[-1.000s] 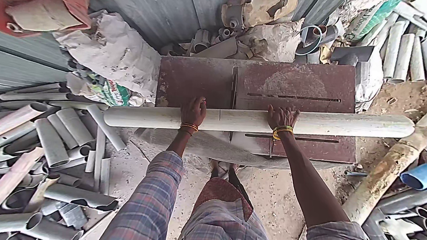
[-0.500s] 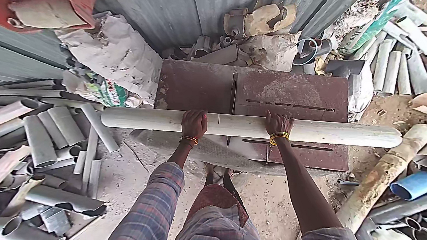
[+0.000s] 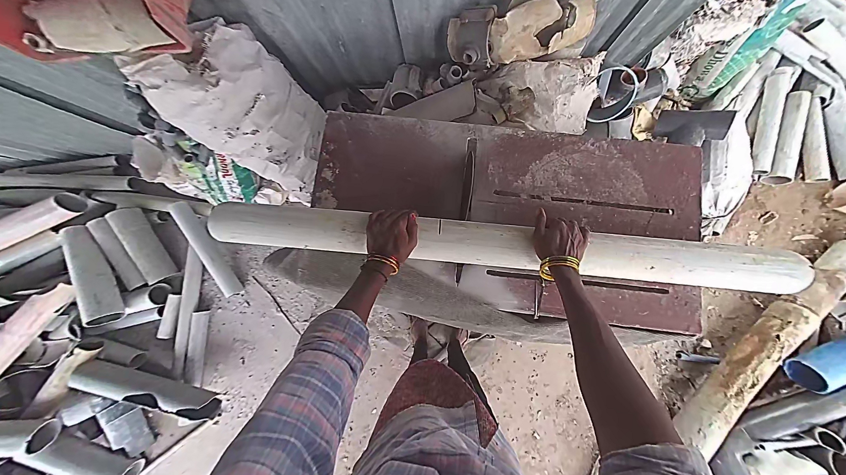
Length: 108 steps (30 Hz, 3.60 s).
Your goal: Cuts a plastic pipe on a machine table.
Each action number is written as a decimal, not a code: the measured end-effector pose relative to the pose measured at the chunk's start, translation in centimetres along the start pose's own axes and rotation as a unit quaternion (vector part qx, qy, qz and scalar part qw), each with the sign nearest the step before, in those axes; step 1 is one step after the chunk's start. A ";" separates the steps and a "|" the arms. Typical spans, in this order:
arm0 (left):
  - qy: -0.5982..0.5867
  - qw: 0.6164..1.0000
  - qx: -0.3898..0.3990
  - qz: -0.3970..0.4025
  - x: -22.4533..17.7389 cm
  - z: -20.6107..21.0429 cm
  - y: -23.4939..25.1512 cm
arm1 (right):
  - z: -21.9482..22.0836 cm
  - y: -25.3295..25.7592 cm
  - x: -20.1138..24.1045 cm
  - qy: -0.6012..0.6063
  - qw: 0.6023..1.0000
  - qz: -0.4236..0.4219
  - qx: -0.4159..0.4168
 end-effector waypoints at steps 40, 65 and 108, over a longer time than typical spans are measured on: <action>-0.004 0.987 0.125 -0.098 0.2 -0.6 2.7 | 0.8 -0.6 1.2 -0.031 0.998 -0.060 -0.003; -0.008 0.990 0.072 -0.119 -1.2 -1.0 2.1 | 0.5 0.4 1.5 -0.039 0.998 -0.027 0.044; -0.009 0.979 0.145 -0.144 -1.1 -0.5 3.1 | 1.6 -2.1 3.4 -0.039 0.992 -0.122 -0.003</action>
Point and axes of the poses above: each hand's wrist, its own y-axis towards the middle knuckle, its own z-axis out of the palm, x = y × z, the point moved 7 cm from there along y, towards the middle knuckle, and after that the axes turned 8 degrees about x, right-handed, at the moved point
